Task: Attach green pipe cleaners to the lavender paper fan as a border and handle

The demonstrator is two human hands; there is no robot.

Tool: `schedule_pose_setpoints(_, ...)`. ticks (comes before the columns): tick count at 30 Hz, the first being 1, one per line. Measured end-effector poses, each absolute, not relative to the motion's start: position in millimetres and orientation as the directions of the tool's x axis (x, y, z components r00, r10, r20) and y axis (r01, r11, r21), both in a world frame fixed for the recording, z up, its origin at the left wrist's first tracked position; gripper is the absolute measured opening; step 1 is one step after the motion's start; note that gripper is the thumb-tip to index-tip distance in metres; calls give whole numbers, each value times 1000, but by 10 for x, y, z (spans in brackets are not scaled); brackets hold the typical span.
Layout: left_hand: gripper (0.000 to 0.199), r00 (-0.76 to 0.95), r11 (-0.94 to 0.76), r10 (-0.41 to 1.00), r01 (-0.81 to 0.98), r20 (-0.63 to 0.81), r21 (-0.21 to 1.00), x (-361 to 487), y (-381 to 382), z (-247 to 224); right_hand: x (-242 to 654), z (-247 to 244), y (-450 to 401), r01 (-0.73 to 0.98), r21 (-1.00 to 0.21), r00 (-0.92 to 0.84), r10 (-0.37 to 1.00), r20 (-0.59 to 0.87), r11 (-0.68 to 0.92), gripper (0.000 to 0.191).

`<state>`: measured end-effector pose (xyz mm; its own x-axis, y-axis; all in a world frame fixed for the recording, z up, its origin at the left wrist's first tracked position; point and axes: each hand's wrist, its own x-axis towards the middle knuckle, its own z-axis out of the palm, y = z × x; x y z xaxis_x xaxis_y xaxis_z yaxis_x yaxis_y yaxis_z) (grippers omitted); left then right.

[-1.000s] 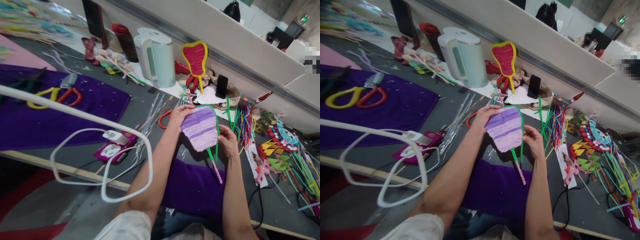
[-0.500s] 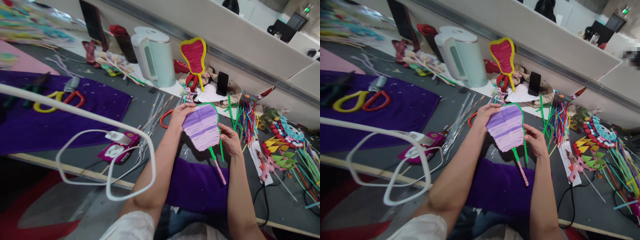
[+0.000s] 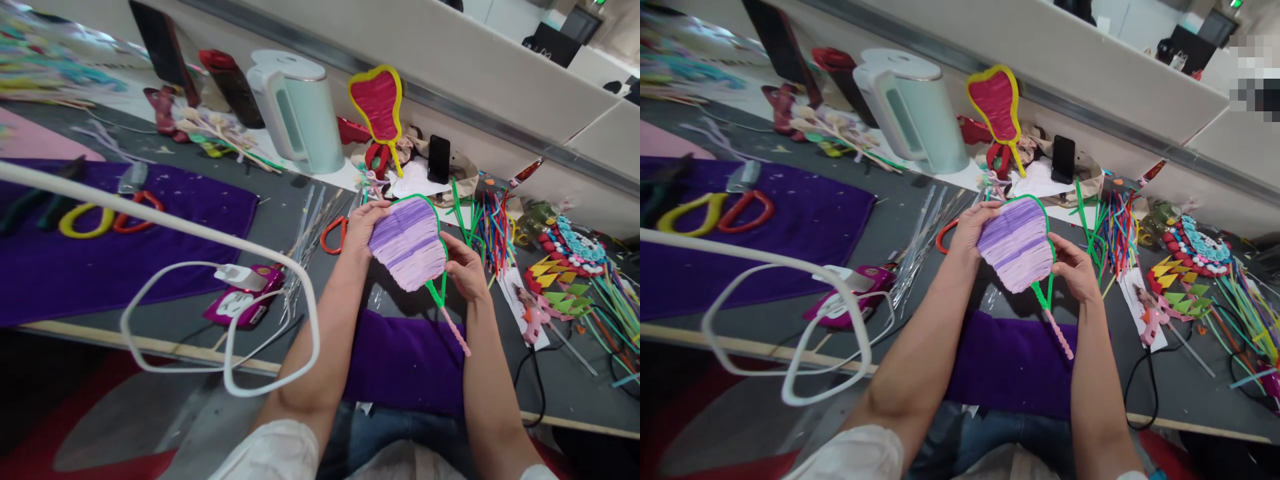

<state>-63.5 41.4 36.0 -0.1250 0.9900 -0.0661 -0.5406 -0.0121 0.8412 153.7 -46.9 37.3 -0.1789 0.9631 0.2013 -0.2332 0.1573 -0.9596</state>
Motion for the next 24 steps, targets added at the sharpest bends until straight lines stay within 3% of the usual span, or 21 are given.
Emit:
schedule_pose_setpoints(8,27,-77,21,994,-568,-78,822,-616,437,306,1449,393,-480,-216,-956,-103,969,224,198,81)
schedule_pose_setpoints(18,30,-43,65,991,-666,-126,743,-561,404,378,1422,462,-530,-111,-957,-80,957,278,269,80)
schedule_pose_setpoints(24,30,-50,63,991,-648,-124,759,-547,410,349,1458,432,-530,-92,-956,-62,957,285,279,83)
